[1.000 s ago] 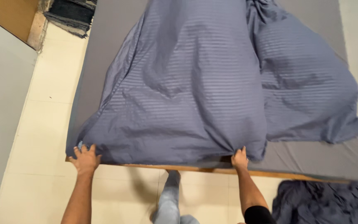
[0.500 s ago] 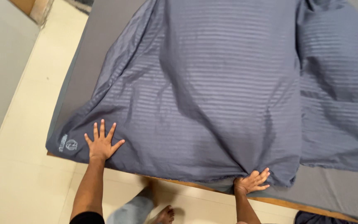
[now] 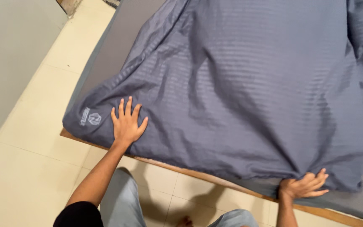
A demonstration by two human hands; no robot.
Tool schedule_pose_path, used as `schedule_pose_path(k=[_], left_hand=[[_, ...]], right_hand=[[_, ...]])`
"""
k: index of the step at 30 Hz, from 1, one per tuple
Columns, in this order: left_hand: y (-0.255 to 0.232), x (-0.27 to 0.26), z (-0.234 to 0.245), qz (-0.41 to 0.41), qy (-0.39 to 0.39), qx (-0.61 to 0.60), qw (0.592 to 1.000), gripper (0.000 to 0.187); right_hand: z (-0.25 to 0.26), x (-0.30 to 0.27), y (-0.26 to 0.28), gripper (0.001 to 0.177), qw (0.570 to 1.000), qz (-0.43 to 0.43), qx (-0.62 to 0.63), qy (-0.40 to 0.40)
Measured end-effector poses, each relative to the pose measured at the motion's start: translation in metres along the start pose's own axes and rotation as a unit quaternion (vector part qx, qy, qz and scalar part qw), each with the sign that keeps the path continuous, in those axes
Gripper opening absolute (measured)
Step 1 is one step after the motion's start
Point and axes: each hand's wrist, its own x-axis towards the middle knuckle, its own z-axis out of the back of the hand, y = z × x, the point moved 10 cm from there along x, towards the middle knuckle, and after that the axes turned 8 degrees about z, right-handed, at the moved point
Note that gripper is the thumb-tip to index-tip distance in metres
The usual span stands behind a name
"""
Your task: The person spreads a bedsheet over a mattress, tucks the edges under the mattress along the side and foot, and smooths the surface by hand.
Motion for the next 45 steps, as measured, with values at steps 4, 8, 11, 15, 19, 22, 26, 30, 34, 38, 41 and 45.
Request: schedule_pose_path(k=[4, 8, 11, 15, 19, 22, 26, 30, 34, 38, 41, 45], left_hand=[[0.015, -0.014, -0.012, -0.027, -0.077, -0.058, 0.995, 0.048], [0.017, -0.026, -0.001, -0.051, -0.105, -0.125, 0.985, 0.029], [0.019, -0.017, 0.013, -0.072, -0.092, -0.107, 0.987, 0.021], [0.067, -0.006, 0.034, -0.169, -0.160, 0.007, 0.972, 0.023], [0.167, -0.022, 0.066, -0.165, -0.186, 0.069, 0.966, 0.028], [0.243, -0.055, 0.075, -0.143, -0.154, 0.111, 0.971, 0.028], [0.289, -0.082, 0.038, -0.109, -0.031, 0.113, 0.987, 0.025], [0.282, -0.074, 0.028, -0.036, -0.004, 0.059, 0.998, 0.036], [0.260, -0.027, 0.037, -0.008, -0.111, -0.118, 0.987, 0.062], [0.234, 0.027, 0.001, 0.006, -0.101, -0.179, 0.979, 0.070], [0.234, 0.038, -0.014, 0.049, -0.098, -0.175, 0.978, 0.067], [0.250, 0.027, -0.016, 0.083, -0.110, -0.245, 0.960, 0.037]], right_hand=[[-0.008, -0.025, -0.033, 0.053, 0.999, -0.035, 0.017, 0.007], [0.003, -0.022, -0.023, 0.028, 0.996, 0.028, -0.050, 0.066], [0.028, 0.005, -0.012, 0.025, 0.984, 0.047, -0.093, 0.141], [0.073, -0.005, 0.020, 0.015, 0.945, 0.140, -0.162, 0.248], [0.120, -0.056, 0.083, 0.022, 0.938, 0.202, -0.051, 0.279], [0.118, -0.099, 0.126, 0.030, 0.911, 0.183, -0.019, 0.369], [0.082, -0.122, 0.155, 0.020, 0.888, 0.178, -0.008, 0.425], [0.036, -0.132, 0.159, 0.020, 0.853, 0.218, -0.096, 0.465], [0.002, -0.117, 0.170, 0.021, 0.875, 0.240, -0.127, 0.402], [-0.016, -0.126, 0.154, 0.023, 0.839, 0.168, -0.186, 0.483], [0.000, -0.129, 0.161, 0.023, 0.852, 0.213, -0.166, 0.448], [0.002, -0.135, 0.169, 0.028, 0.875, 0.200, -0.127, 0.423]])
